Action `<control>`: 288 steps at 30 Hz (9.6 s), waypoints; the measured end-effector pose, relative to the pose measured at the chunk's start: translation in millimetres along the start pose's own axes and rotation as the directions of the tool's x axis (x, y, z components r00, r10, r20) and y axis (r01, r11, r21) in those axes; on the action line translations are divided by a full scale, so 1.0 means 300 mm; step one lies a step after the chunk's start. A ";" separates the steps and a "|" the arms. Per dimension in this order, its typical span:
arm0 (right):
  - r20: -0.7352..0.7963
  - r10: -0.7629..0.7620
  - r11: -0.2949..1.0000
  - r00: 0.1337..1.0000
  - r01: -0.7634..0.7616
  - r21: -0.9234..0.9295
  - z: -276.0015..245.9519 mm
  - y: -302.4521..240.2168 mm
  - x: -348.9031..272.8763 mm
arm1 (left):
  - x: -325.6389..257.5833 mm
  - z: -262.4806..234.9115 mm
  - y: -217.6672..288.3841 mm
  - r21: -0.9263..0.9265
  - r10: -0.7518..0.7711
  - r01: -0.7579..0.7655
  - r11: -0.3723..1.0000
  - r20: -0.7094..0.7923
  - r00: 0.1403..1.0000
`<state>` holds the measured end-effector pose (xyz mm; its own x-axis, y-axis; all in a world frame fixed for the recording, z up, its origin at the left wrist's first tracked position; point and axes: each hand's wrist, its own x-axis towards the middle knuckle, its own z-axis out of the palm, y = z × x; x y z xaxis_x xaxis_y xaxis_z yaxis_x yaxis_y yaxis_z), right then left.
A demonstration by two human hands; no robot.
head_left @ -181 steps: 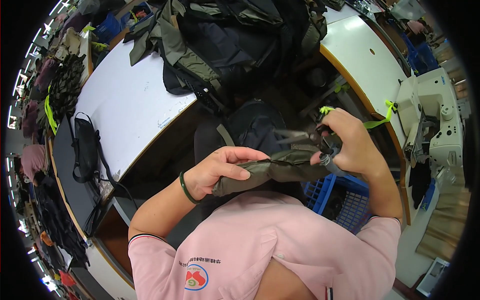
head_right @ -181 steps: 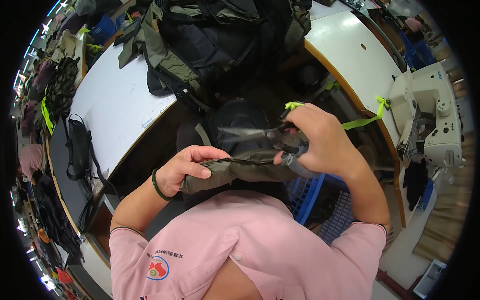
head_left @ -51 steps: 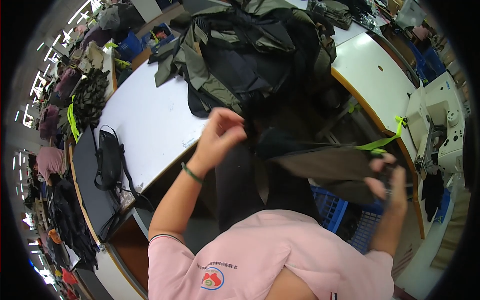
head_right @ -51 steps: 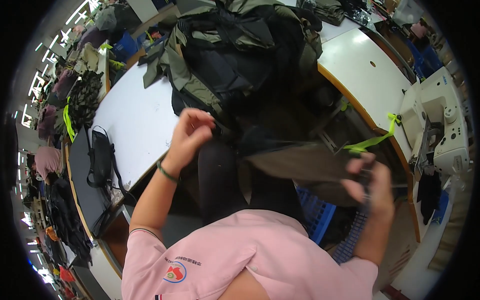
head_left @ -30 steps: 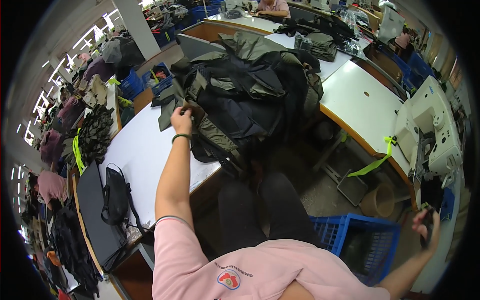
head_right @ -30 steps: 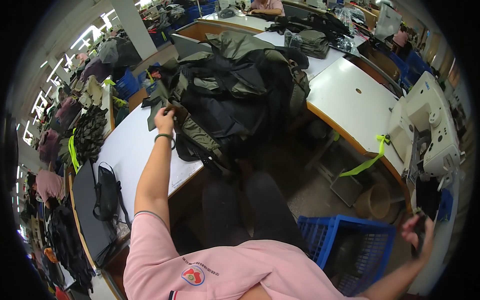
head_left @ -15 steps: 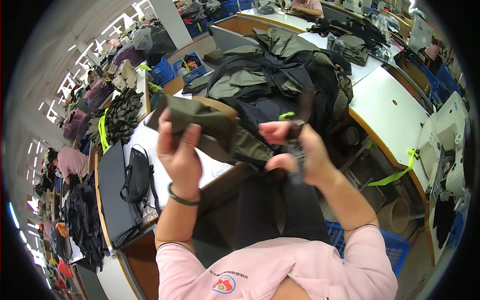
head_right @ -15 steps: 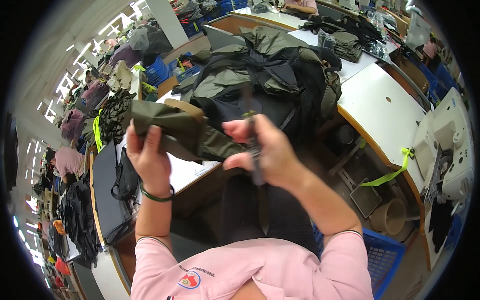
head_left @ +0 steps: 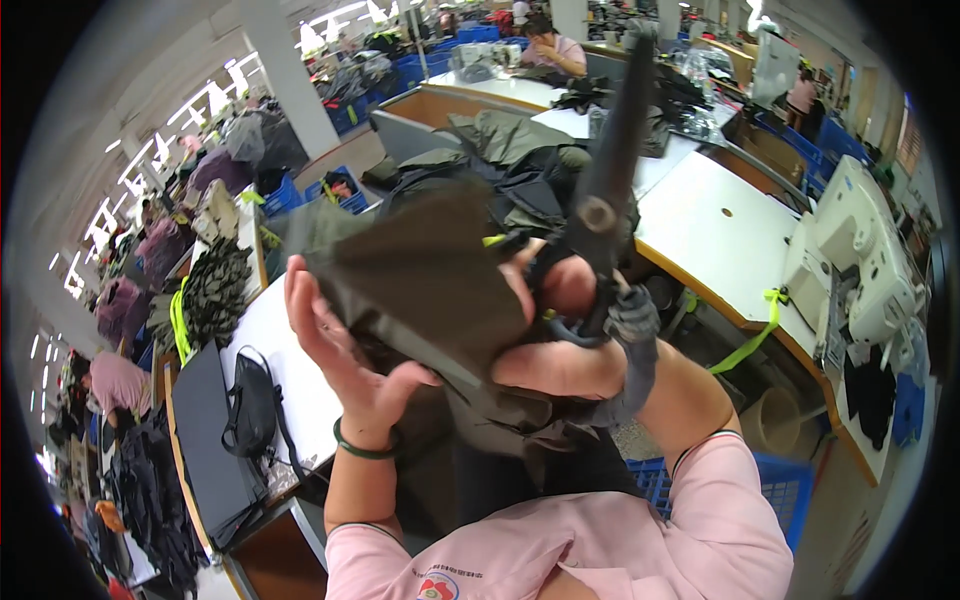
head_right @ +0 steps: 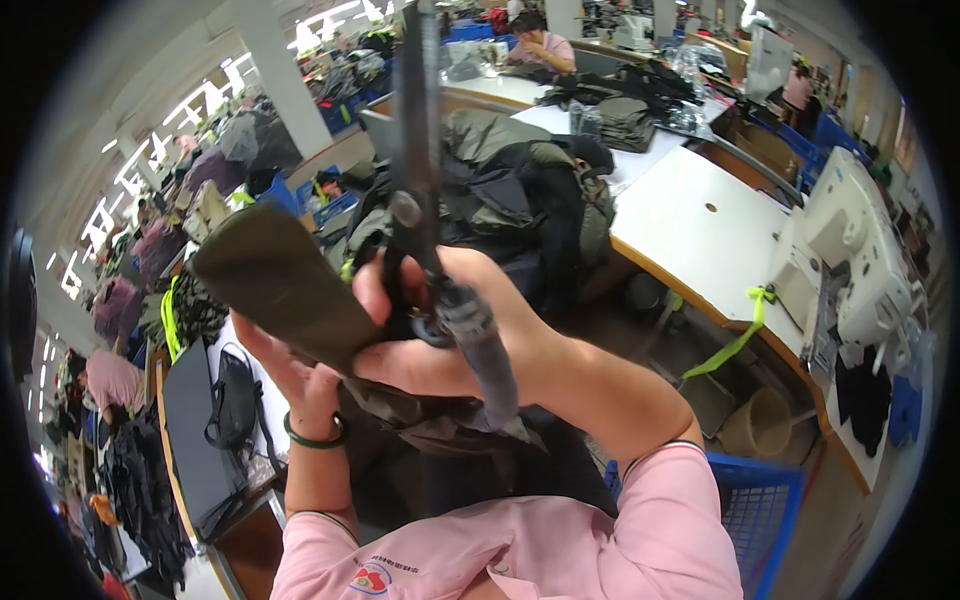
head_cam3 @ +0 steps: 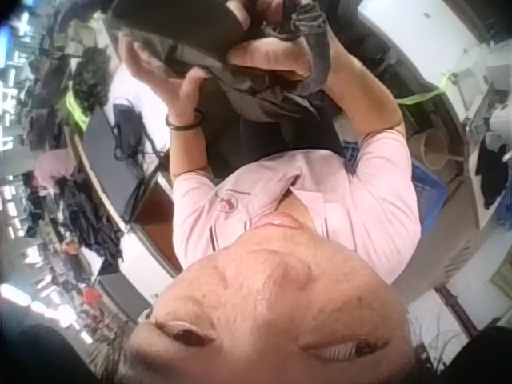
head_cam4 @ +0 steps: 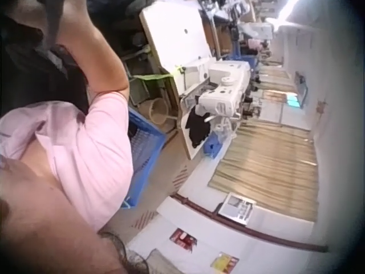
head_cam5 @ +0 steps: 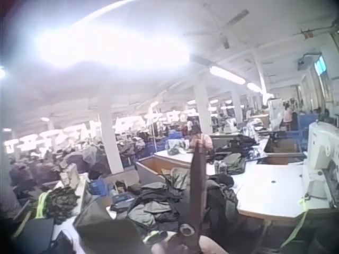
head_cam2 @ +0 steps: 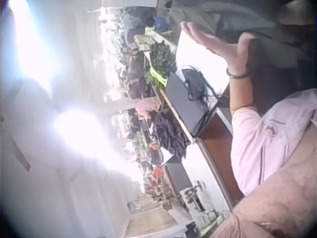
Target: Cutting and trimming fabric components for outdoor bags/backpacks using scissors in a manufacturing facility.
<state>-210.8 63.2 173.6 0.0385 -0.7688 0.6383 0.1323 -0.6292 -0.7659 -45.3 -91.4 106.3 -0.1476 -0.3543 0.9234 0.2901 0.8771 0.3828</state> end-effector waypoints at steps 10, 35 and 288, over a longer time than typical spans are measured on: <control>-0.218 0.201 0.931 0.955 -0.117 0.345 -0.010 -0.153 -0.085 | -0.282 0.015 0.020 -0.255 -0.471 0.902 0.349 0.784 0.405; -0.530 0.569 0.821 0.628 -0.462 0.335 -0.198 0.217 -0.473 | -0.362 -0.292 -0.025 -0.292 -0.778 0.796 0.529 0.208 0.593; -0.077 0.715 0.009 0.695 -0.120 -0.993 -0.182 -0.079 -0.349 | -0.324 0.145 0.038 0.111 -0.372 0.982 0.156 0.927 -0.046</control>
<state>-271.9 152.4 120.7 0.0449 -0.9930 -0.1094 -0.9867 -0.0269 -0.1606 -68.8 -32.7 19.8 -0.9777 -0.0089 -0.2098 -0.2050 -0.1750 0.9630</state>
